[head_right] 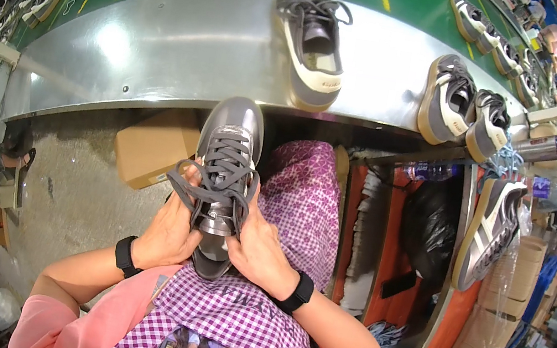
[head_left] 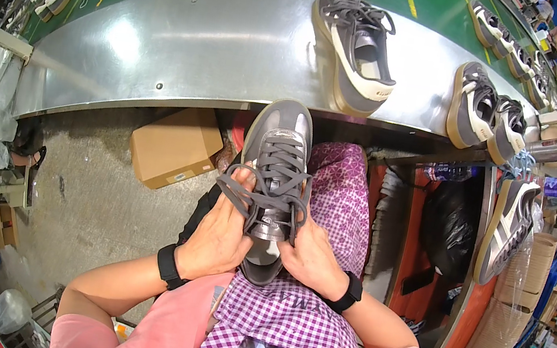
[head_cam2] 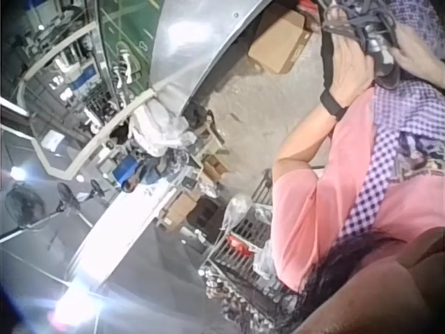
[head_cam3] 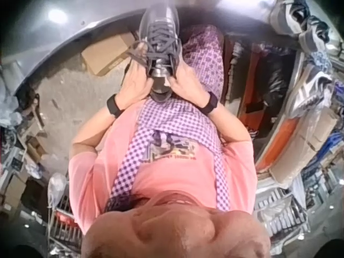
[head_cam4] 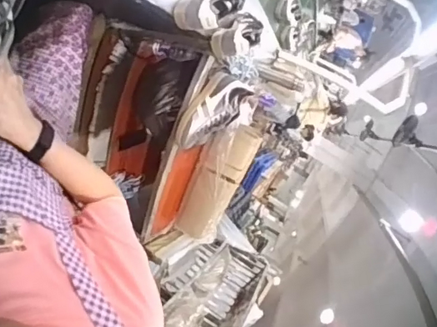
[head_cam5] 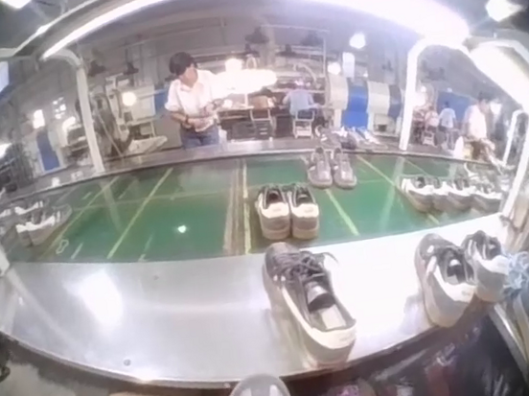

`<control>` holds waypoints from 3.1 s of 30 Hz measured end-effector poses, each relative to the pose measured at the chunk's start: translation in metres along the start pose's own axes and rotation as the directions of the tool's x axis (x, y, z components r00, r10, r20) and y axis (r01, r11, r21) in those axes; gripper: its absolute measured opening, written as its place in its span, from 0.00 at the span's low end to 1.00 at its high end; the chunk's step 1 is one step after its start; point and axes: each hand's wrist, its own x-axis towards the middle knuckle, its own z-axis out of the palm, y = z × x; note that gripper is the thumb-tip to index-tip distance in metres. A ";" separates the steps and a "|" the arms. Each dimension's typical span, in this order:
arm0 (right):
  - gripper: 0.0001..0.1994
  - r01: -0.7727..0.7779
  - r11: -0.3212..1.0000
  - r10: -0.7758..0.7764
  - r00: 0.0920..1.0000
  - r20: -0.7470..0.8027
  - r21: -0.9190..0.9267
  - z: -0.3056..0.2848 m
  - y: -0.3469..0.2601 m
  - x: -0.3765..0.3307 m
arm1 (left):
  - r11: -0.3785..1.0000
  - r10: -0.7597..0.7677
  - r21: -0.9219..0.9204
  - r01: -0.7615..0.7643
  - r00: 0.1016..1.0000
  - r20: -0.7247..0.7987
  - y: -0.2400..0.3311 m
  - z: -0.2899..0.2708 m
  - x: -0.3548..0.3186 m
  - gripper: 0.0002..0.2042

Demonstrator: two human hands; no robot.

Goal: The recorder is lacing and tying the laces of several pairs of shoes at a factory workbench.

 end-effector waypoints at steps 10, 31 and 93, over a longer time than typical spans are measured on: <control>0.44 0.068 0.971 -0.102 0.985 0.138 0.231 -0.024 0.018 -0.002 | 0.926 -0.163 -0.331 0.179 0.984 0.077 -0.003 -0.024 0.000 0.40; 0.05 0.292 0.733 -0.455 0.882 -0.123 -0.614 -0.058 -0.039 0.062 | 0.987 0.132 0.102 -0.121 0.986 -0.106 0.005 -0.045 0.085 0.11; 0.11 -0.085 0.832 0.232 0.951 -0.205 0.549 -0.039 -0.002 0.023 | 0.865 -0.322 -0.398 0.305 0.946 0.024 -0.007 -0.053 0.054 0.11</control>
